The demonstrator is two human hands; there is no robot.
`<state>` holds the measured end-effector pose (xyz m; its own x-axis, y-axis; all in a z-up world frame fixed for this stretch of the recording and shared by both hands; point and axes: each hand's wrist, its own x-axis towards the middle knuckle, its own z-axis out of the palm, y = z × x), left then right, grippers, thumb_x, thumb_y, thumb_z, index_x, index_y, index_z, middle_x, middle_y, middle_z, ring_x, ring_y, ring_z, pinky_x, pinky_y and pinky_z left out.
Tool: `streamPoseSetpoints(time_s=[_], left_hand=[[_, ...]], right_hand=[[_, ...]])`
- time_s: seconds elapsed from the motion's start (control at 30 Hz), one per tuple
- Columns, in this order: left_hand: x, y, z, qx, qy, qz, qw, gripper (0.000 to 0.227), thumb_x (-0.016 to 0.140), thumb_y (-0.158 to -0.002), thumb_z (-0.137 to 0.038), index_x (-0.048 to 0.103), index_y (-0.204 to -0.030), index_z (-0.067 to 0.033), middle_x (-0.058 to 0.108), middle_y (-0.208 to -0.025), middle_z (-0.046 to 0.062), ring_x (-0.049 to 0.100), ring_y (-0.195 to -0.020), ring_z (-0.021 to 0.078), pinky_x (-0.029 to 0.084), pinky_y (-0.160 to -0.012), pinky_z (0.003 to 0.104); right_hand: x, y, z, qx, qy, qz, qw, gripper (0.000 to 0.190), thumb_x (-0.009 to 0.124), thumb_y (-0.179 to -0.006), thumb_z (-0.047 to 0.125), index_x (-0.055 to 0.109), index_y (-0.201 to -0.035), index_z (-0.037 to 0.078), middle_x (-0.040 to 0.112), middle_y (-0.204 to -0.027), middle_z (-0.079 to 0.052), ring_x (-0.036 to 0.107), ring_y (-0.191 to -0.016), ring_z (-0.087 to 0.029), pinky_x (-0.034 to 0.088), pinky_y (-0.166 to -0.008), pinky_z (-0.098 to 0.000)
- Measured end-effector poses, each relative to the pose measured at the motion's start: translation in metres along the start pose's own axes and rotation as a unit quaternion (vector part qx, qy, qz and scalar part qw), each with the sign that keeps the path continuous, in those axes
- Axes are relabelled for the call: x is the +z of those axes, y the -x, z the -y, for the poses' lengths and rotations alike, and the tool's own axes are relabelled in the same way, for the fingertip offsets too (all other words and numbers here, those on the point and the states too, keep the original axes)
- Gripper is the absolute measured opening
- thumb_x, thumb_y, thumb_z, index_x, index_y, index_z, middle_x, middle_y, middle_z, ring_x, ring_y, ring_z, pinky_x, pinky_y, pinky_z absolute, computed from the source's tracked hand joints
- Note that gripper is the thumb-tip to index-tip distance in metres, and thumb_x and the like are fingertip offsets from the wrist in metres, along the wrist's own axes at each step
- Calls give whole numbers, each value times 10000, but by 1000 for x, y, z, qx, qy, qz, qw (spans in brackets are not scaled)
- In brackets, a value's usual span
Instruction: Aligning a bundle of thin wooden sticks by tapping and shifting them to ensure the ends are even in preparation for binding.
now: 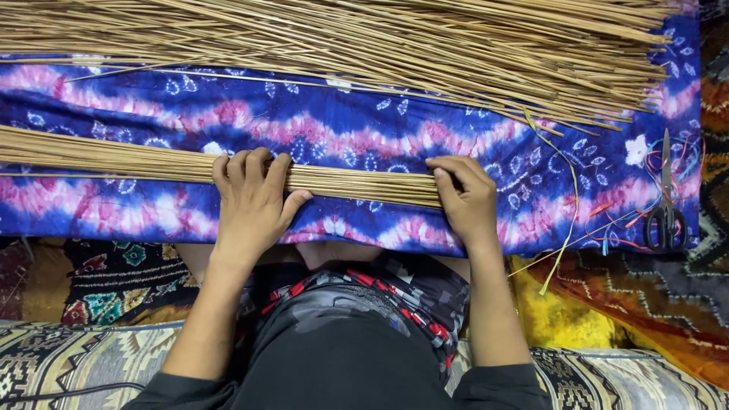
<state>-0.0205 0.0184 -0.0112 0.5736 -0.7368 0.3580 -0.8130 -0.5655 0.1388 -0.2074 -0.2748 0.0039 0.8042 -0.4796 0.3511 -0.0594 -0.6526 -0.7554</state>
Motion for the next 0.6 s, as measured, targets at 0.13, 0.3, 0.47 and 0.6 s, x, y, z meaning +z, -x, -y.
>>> streamPoseSetpoints(time_s=[0.13,0.3,0.47,0.6], left_hand=[[2,0,2,4,-4,-6,1000,613,539,-1004,-648,613,-1294,-113,477,-1212,123,400,-1230,348,211,-1132,566],[1,2,3,9,0,-5,1000,641,532,-1000,-664,615,-1316,-112,499,-1224,133,406,-1253,352,202,-1140,580],[-2,0,2,15,17,-10,1000,671,505,-1014,-663,611,-1344,-88,504,-1255,156,389,-1265,362,193,-1144,571],[-3,-3,6,17,28,-26,999,738,431,-1006,-720,609,-1349,-92,509,-1266,147,399,-1243,356,222,-1125,553]], right_hand=[[-8,-2,11,-78,30,37,996,178,623,-1048,181,778,-1101,111,761,-1035,-81,704,-1064,-327,528,-965,-427],[-15,4,16,-123,69,74,987,271,601,-1055,256,746,-1226,104,737,-1175,-90,661,-1186,-362,490,-1022,-466],[-17,7,18,-113,19,24,993,289,567,-1078,250,729,-1224,61,727,-1197,-133,650,-1203,-406,485,-1037,-496],[-22,11,16,-115,-1,-44,992,227,578,-1076,178,747,-1127,35,741,-1134,-138,682,-1144,-409,502,-1019,-490]])
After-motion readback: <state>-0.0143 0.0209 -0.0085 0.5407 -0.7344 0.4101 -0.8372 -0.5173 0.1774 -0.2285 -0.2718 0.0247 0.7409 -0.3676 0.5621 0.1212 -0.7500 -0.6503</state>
